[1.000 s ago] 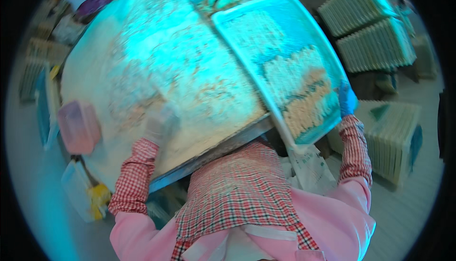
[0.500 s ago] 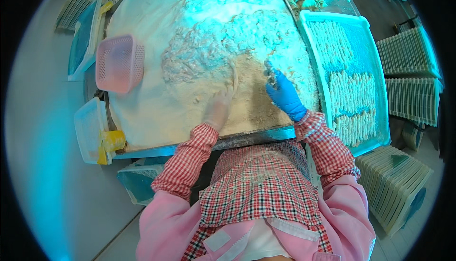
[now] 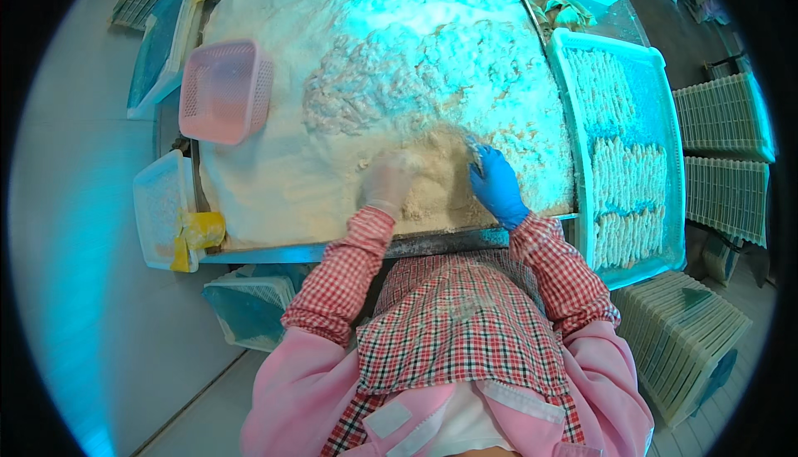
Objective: The person shapes small portions of dough by hand on a floured table and places them into a white plastic tray. The person repeatedly scoops dough, rolls it into a cylindrical shape, and arranges the pieces in rows within the tray.
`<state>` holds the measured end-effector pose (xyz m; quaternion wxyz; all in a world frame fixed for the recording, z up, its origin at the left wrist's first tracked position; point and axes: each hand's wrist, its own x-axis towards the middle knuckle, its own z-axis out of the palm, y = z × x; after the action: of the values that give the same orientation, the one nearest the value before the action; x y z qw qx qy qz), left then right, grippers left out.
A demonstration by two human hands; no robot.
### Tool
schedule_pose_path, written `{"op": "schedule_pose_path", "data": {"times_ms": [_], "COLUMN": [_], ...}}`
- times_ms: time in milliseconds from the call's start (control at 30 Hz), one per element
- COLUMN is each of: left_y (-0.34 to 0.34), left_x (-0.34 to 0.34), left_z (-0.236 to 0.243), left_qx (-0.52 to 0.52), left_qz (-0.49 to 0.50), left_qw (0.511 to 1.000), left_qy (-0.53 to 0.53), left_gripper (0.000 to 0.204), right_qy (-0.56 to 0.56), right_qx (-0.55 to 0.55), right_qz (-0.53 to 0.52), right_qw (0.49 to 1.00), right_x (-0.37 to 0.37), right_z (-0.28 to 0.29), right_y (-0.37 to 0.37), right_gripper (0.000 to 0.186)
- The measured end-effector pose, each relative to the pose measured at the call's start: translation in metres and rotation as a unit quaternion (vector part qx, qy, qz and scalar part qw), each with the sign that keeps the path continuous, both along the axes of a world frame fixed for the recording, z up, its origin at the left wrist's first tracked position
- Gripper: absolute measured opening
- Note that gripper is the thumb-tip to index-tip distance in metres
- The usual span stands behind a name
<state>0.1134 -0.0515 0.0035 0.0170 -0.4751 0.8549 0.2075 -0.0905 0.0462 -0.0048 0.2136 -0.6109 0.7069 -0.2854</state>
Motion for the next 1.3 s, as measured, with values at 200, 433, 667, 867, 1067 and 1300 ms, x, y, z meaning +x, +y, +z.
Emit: {"op": "schedule_pose_path", "data": {"times_ms": [200, 433, 667, 867, 1067, 1300], "left_y": [-0.007, 0.009, 0.084, 0.063, 0.060, 0.033], "left_x": [-0.004, 0.002, -0.052, -0.077, -0.094, -0.056], "left_z": [0.049, 0.022, 0.005, 0.011, 0.019, 0.009], "left_qx": [0.084, 0.121, -0.049, -0.093, -0.133, -0.002], "left_qz": [-0.060, 0.052, -0.018, 0.123, -0.077, -0.211], "left_qw": [0.968, 0.991, 0.989, 0.939, 0.953, 0.946], "left_qy": [0.228, 0.016, 0.138, 0.307, 0.261, 0.245], "left_gripper": [0.030, 0.035, 0.042, 0.053, 0.058, 0.055], "right_qy": [0.097, -0.001, -0.685, -0.815, -0.877, -0.826], "right_qx": [-0.025, 0.080, 0.155, 0.058, 0.100, 0.158], "right_qz": [0.146, -0.033, -0.240, -0.184, -0.103, -0.138], "right_qw": [0.984, 0.996, 0.670, 0.546, 0.459, 0.523], "right_x": [0.016, 0.019, 0.021, 0.054, 0.021, -0.052], "right_z": [0.008, 0.003, -0.013, -0.037, -0.020, 0.030], "right_y": [0.031, 0.022, -0.008, 0.011, 0.018, 0.006], "right_gripper": [0.036, 0.024, 0.029, 0.045, 0.050, 0.037]}}
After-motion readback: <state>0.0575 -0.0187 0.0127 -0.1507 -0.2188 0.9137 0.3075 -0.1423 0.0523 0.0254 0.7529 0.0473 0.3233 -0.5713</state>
